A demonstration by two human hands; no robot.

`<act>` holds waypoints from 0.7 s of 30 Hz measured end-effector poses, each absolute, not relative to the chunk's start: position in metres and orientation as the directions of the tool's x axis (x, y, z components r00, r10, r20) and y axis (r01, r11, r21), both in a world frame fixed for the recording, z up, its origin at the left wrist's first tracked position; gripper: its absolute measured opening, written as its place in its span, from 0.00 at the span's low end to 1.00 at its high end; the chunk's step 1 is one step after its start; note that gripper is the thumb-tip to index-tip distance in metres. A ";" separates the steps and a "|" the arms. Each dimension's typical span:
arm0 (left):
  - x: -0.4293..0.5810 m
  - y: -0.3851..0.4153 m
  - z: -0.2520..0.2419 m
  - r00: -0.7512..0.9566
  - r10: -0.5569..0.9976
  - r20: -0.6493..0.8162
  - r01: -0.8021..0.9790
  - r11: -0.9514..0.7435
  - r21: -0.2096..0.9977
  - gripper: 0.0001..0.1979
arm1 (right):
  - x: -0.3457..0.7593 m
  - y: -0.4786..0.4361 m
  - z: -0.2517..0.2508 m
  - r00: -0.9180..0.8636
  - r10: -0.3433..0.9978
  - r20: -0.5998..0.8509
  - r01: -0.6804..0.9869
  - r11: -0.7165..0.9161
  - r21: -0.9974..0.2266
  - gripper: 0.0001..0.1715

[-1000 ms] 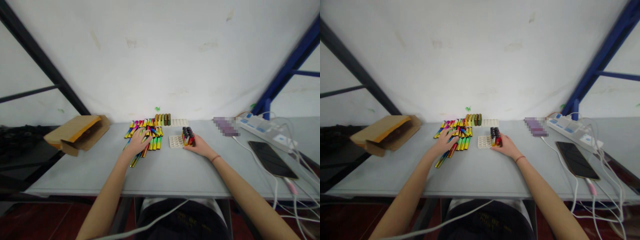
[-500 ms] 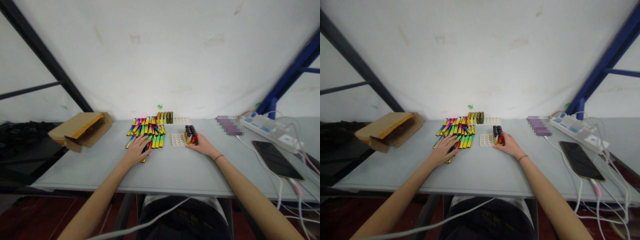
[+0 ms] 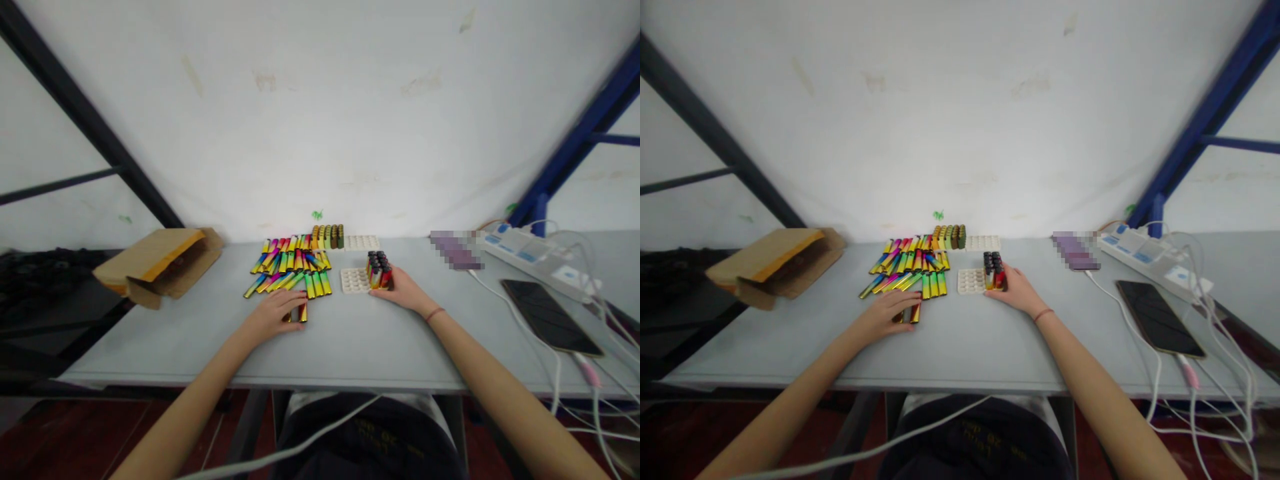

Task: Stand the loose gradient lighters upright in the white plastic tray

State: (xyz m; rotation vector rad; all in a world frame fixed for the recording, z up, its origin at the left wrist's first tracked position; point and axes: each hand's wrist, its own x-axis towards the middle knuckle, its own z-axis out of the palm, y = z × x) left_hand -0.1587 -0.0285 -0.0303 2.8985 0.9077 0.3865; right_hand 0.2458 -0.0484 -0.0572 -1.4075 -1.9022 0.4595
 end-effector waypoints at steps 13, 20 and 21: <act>-0.156 -0.052 -0.031 0.695 0.654 0.298 0.620 -0.755 0.213 0.12 | 0.245 -0.049 -0.058 -0.143 0.926 0.349 0.666 0.351 -0.658 0.39; -0.166 -0.043 -0.031 0.681 0.665 0.307 0.630 -0.745 0.220 0.15 | 0.245 -0.049 -0.058 -0.142 0.926 0.350 0.680 0.349 -0.645 0.38; -0.170 -0.040 -0.030 0.651 0.691 0.315 0.668 -0.718 0.194 0.16 | 0.245 -0.049 -0.057 -0.145 0.925 0.351 0.680 0.350 -0.644 0.38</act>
